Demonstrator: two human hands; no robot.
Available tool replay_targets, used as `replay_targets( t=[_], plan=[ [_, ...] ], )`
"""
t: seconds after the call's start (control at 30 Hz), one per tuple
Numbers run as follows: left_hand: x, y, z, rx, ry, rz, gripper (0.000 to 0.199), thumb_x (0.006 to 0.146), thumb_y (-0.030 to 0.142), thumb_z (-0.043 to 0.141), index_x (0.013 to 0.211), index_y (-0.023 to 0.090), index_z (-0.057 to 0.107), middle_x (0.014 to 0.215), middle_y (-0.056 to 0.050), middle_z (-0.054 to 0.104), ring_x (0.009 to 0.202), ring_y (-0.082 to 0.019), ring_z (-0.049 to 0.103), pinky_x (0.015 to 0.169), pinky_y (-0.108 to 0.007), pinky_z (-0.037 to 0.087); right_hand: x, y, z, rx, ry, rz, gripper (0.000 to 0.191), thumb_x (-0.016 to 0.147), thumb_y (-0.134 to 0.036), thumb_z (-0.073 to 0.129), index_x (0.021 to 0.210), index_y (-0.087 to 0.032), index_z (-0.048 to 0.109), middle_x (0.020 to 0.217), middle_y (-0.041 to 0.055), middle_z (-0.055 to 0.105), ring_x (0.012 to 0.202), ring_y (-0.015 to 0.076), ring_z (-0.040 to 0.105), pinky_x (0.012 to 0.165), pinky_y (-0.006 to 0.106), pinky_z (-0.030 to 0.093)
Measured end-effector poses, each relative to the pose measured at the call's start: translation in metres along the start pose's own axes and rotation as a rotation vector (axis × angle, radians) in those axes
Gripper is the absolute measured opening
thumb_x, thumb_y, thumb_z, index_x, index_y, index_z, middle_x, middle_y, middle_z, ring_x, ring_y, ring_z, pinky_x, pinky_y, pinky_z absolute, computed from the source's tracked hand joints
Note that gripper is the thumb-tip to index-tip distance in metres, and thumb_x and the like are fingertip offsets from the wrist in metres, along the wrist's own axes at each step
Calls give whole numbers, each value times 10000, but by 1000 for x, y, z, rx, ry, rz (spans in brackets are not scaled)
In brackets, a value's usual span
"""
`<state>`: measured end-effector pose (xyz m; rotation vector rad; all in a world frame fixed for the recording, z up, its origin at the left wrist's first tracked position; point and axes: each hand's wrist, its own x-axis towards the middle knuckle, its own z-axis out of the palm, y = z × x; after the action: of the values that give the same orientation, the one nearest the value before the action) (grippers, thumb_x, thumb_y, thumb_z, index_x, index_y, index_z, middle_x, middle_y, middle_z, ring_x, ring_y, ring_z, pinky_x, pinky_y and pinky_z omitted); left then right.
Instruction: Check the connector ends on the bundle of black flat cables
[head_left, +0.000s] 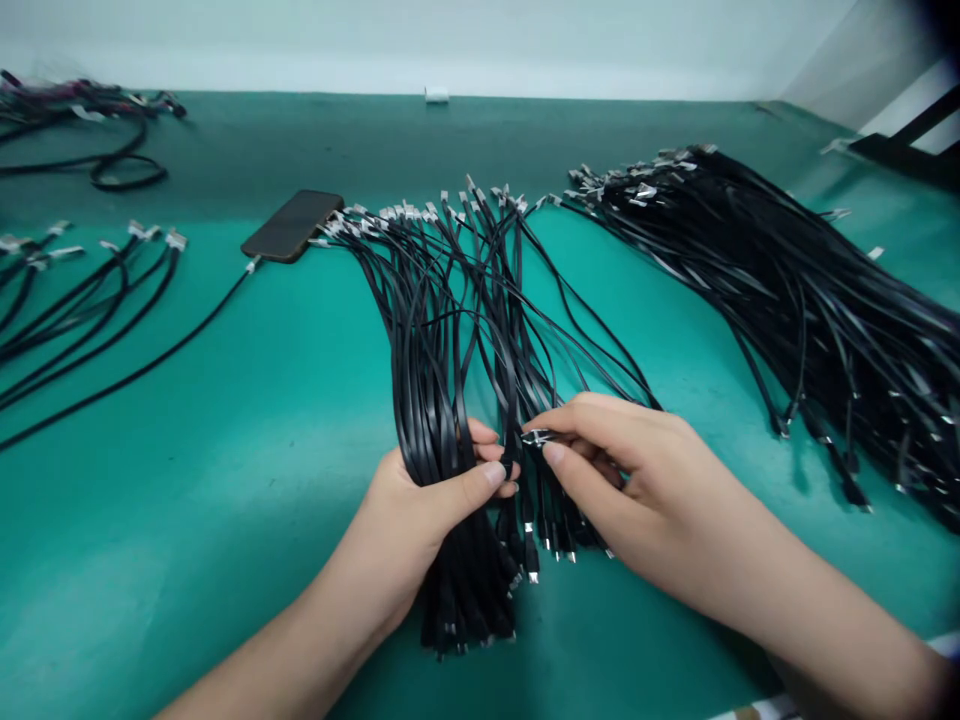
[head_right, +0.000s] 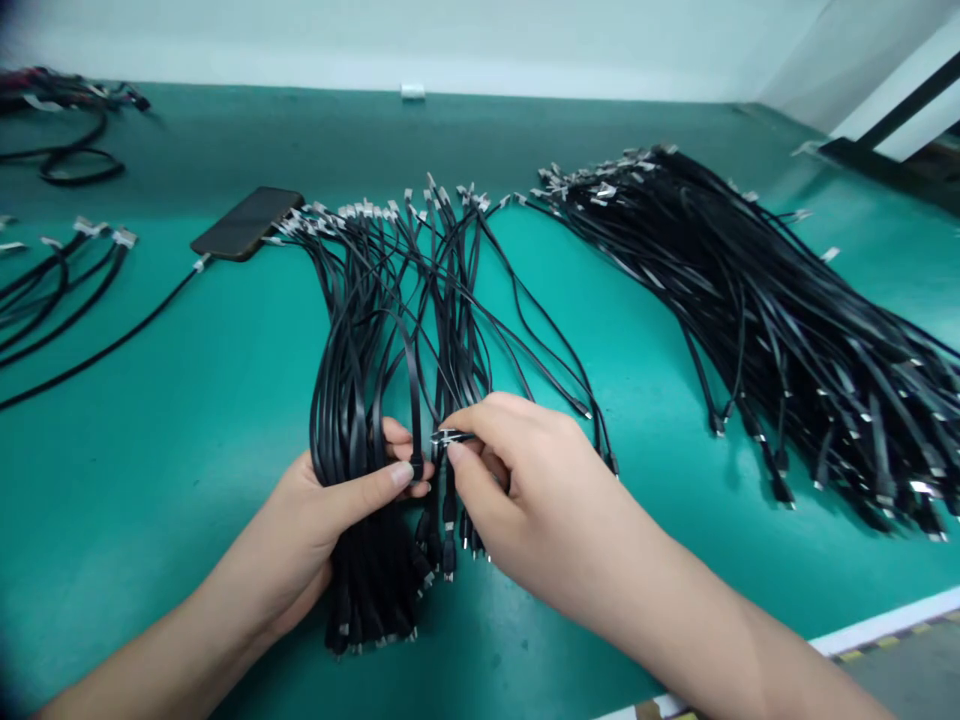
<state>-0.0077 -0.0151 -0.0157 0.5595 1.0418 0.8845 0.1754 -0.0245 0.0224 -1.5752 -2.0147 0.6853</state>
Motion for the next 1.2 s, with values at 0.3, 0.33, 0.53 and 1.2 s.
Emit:
replay_targets(
  t=[0.3,0.33,0.53,1.2],
  plan=[
    [-1,0,-2,23,-31,7,215,746,182,860,916,204,730,819,33,751,757,-108,729,735,-179,578,-2,3,-6,25,-33,-65,151,933,-134,588,964,-215,712,737,-43,738,588,89,652,520,197,455],
    [-1,0,-2,22,-36,10,211,751,185,856,918,207,729,814,35,748,755,-105,725,733,-177,575,-2,3,-6,23,-35,-78,151,938,-137,589,971,-217,713,748,-44,739,593,86,650,544,200,464],
    [0,-1,-2,40,-40,14,188,768,195,845,915,226,732,821,47,745,774,-104,721,743,-178,568,-2,6,-3,28,-52,-72,144,952,-158,589,971,-217,720,783,-31,749,614,98,658,562,217,466],
    [1,-1,-2,33,-6,2,216,718,187,876,887,204,744,819,35,752,734,-104,720,724,-186,566,-2,5,-1,8,-60,-134,151,966,-131,583,975,-222,703,853,-23,774,690,112,702,622,220,492]
  ],
)
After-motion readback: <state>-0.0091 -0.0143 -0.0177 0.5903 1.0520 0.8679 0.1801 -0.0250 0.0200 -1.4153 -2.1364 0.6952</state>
